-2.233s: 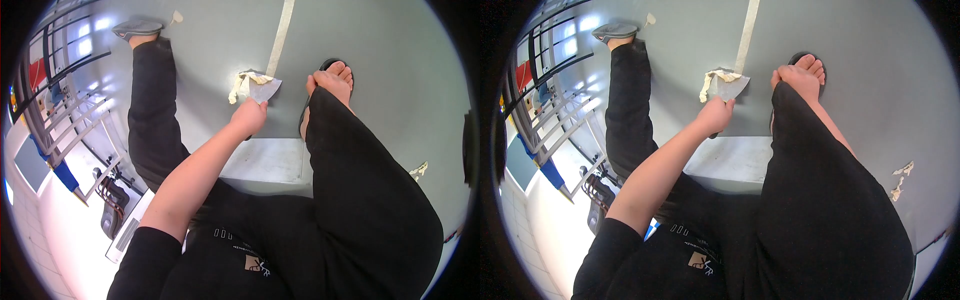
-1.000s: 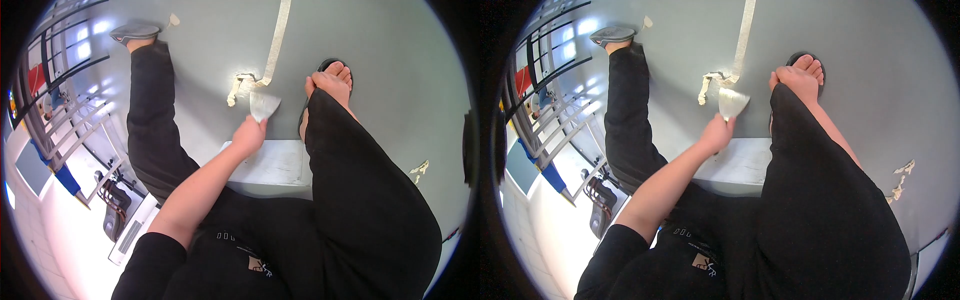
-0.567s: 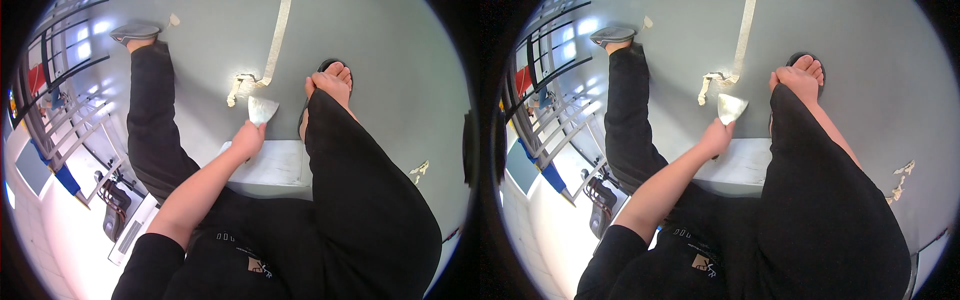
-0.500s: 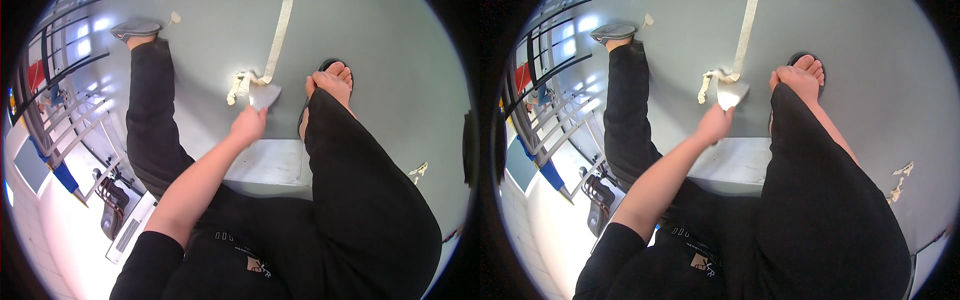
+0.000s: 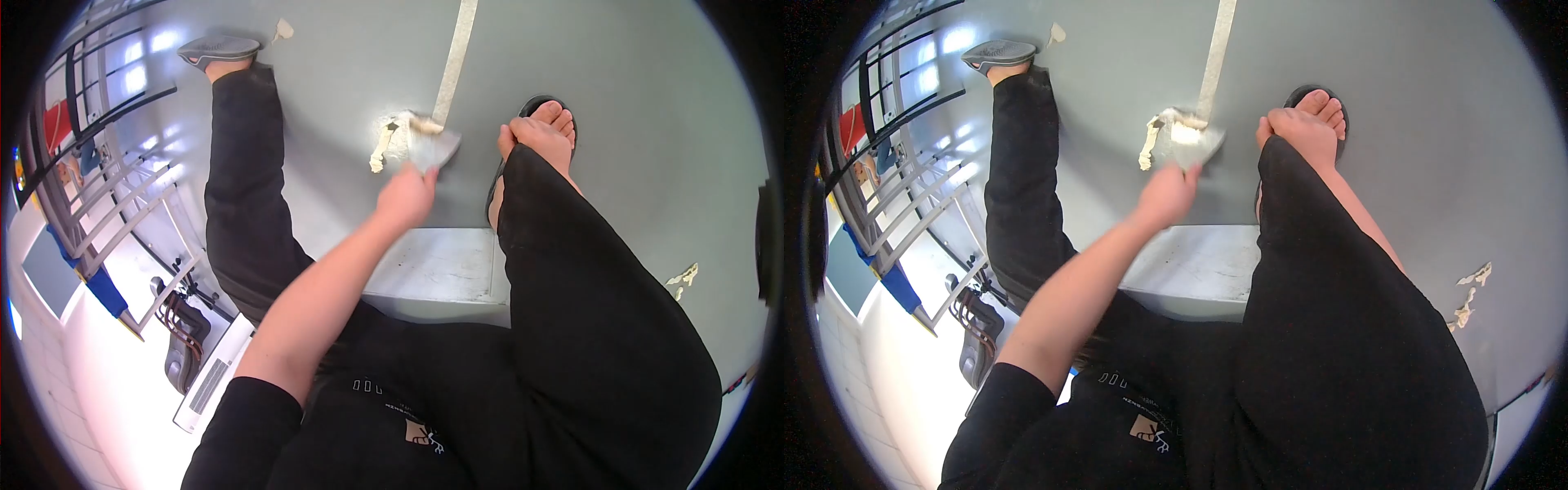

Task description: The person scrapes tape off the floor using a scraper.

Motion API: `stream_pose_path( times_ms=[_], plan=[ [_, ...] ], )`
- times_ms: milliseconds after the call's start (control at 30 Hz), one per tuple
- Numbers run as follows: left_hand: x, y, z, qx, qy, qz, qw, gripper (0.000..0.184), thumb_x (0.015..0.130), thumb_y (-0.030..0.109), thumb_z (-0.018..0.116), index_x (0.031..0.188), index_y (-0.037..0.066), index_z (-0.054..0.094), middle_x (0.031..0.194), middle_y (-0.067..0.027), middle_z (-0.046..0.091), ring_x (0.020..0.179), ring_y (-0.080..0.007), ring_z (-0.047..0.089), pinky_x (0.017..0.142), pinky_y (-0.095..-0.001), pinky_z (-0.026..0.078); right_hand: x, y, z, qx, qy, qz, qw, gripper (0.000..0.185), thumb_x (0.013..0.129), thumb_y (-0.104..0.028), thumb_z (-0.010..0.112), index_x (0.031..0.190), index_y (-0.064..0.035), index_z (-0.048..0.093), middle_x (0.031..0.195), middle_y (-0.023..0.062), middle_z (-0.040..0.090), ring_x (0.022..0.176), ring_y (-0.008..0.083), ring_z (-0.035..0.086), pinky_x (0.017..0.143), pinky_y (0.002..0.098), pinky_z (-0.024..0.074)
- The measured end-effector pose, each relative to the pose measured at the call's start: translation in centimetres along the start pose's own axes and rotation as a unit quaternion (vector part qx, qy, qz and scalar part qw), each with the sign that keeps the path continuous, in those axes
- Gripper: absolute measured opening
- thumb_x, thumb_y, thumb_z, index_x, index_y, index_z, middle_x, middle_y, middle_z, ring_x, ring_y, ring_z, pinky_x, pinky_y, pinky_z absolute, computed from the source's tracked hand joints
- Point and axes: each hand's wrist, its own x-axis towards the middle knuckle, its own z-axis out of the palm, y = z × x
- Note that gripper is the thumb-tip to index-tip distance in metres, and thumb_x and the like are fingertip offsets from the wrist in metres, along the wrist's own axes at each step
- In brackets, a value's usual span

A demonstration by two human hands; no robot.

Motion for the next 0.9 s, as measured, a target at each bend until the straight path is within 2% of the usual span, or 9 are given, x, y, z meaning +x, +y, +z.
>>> stream_pose_path(
  times_ms=[100,200,300,367,500,600,700,767,900],
  plan=[
    [0.5,0.6,-1.8,-0.012,-0.041,-0.015,0.999,0.052,0.098,0.044,0.043,0.106,-0.006,0.051,0.103,-0.0269,0.065,0.096,-0.0409,0.063,0.083,-0.0479,0.05,-0.1,-0.2,-0.1,0.02,-0.002,0.008,1.0,0.026,0.079,-0.02,0.065,0.061,-0.0081,0.05,0.062,0.0055,0.057,0.064,0.0252,0.061,0.06,0.0374,0.0466],
    [0.1,-2.7,1.5,-0.04,-0.008,-0.02,0.999,0.052,0.098,0.044,0.044,0.106,-0.007,0.05,0.101,-0.0267,0.065,0.094,-0.0416,0.064,0.081,-0.0483,0.05,0.3,-0.3,-0.5,0.003,-0.032,0.032,0.999,0.026,0.079,-0.02,0.065,0.061,-0.0079,0.05,0.061,0.0054,0.057,0.064,0.0252,0.06,0.059,0.0372,0.0464],
    [-2.8,-4.0,4.7,0.013,-0.028,-0.031,0.999,0.052,0.098,0.043,0.044,0.107,-0.008,0.049,0.099,-0.0278,0.064,0.094,-0.0423,0.063,0.082,-0.0488,0.05,0.2,-0.1,-0.5,-0.002,-0.008,0.011,1.0,0.026,0.078,-0.019,0.066,0.061,-0.0078,0.05,0.061,0.0052,0.057,0.062,0.0249,0.06,0.058,0.0373,0.0462],
    [-1.9,-3.8,4.7,0.016,-0.007,-0.011,1.0,0.051,0.098,0.042,0.043,0.107,-0.008,0.049,0.097,-0.028,0.064,0.09,-0.0417,0.064,0.08,-0.0481,0.051,0.0,0.1,-0.1,0.054,0.026,-0.003,0.998,0.027,0.078,-0.02,0.066,0.061,-0.0076,0.05,0.06,0.0054,0.057,0.061,0.0252,0.06,0.058,0.0372,0.0461],
    [-0.2,1.2,-1.7,-0.061,-0.004,0.001,0.998,0.053,0.098,0.044,0.043,0.107,-0.009,0.048,0.093,-0.0276,0.065,0.078,-0.039,0.066,0.071,-0.0456,0.053,0.0,0.3,0.3,0.007,0.013,-0.015,1.0,0.026,0.078,-0.021,0.066,0.061,-0.0073,0.052,0.06,0.0058,0.057,0.061,0.0256,0.06,0.058,0.0372,0.0462],
    [-0.3,1.3,-2.8,-0.075,-0.067,-0.04,0.994,0.056,0.098,0.046,0.043,0.109,-0.009,0.048,0.092,-0.0256,0.066,0.071,-0.037,0.067,0.066,-0.044,0.054,0.2,-0.6,-0.2,-0.02,0.0,0.038,0.999,0.025,0.078,-0.021,0.066,0.061,-0.007,0.053,0.06,0.0062,0.057,0.061,0.0263,0.059,0.058,0.0374,0.0463],
    [0.0,-3.0,2.2,-0.021,-0.007,-0.012,1.0,0.055,0.098,0.045,0.043,0.11,-0.008,0.049,0.099,-0.0276,0.065,0.09,-0.0398,0.066,0.078,-0.0465,0.052,0.2,-0.1,-0.3,-0.009,-0.038,0.027,0.999,0.025,0.078,-0.02,0.066,0.061,-0.007,0.053,0.06,0.0063,0.058,0.062,0.027,0.06,0.058,0.038,0.0464],
    [-1.2,-3.1,3.1,0.001,-0.018,-0.019,1.0,0.054,0.098,0.045,0.043,0.109,-0.008,0.049,0.101,-0.0281,0.065,0.093,-0.0402,0.065,0.08,-0.047,0.051,-0.2,0.5,0.6,0.03,-0.035,0.036,0.998,0.029,0.082,-0.029,0.059,0.062,-0.0093,0.055,0.064,0.0097,0.059,0.066,0.0334,0.058,0.055,0.0481,0.0386],
    [0.5,-0.6,-0.3,0.003,-0.023,-0.01,1.0,0.052,0.098,0.043,0.044,0.11,-0.006,0.05,0.103,-0.0267,0.065,0.095,-0.0407,0.064,0.082,-0.0464,0.051,-0.4,1.3,1.5,-0.004,-0.04,0.022,0.999,0.03,0.083,-0.03,0.058,0.061,-0.0095,0.054,0.064,0.0089,0.059,0.066,0.0338,0.056,0.053,0.0496,0.036]
  ],
)
